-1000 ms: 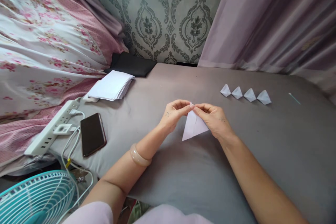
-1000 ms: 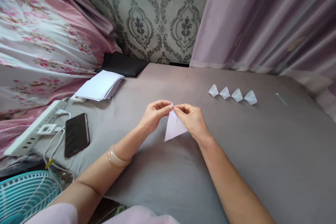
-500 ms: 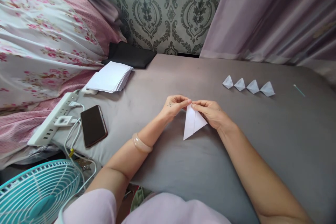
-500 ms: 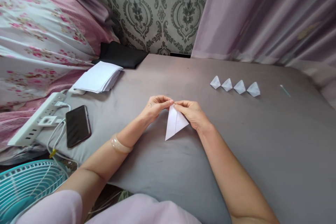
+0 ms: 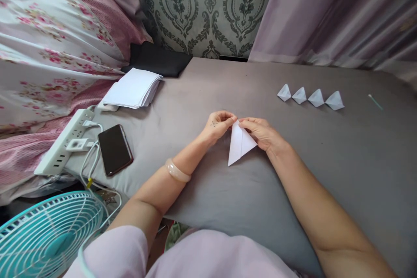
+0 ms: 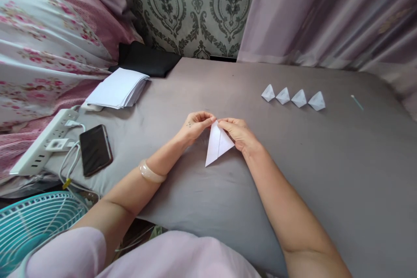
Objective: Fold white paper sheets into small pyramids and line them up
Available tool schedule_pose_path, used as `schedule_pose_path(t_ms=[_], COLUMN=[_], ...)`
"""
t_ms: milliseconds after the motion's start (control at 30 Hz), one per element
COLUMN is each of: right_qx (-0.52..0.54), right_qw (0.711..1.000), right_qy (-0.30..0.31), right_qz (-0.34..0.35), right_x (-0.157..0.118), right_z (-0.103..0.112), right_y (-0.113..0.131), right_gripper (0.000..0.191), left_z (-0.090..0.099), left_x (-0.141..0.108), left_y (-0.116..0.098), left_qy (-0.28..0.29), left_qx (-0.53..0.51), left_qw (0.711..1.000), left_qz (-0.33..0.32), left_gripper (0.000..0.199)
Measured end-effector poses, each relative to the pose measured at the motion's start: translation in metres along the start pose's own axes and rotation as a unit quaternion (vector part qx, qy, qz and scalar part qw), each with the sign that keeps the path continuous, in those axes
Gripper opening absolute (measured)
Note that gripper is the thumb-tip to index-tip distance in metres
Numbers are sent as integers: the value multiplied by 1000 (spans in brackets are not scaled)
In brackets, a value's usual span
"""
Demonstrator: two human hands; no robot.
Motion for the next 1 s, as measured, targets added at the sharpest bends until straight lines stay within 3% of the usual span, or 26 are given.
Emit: schedule_pose_path(t_ms=[267, 467, 600, 800, 1000], right_qx=[6, -4, 74, 162, 172], right_qw=[999, 1000, 995, 984, 982], right_qy=[49, 23, 25, 44, 48], right_qz=[-22, 10, 56, 52, 60], right_x=[2, 5, 10, 16, 19], right_z=[-2, 4, 8, 14, 18], right_y=[-1, 0, 8, 10, 10], right_gripper=[9, 6, 7, 9, 10], left_z=[7, 7, 7, -11, -17], left_x=[3, 5, 6, -2, -7], left_y=[0, 3, 7, 11, 10], left_qy=[2, 24, 32, 113, 109], left_qx=[0, -51, -104, -101, -50], left_qw=[1000, 998, 994, 987, 992], left_qz=[-7, -14, 3, 51, 45], left_gripper=[15, 14, 23, 30, 31])
Point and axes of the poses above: each hand's wrist, its own x-axis towards the middle knuckle, its own z-axis out of the back of the hand, y = z × x, the point moved 7 cm from there along x, towards the middle knuckle, and after that the axes turned 6 degrees about x, right-handed, at the moved point
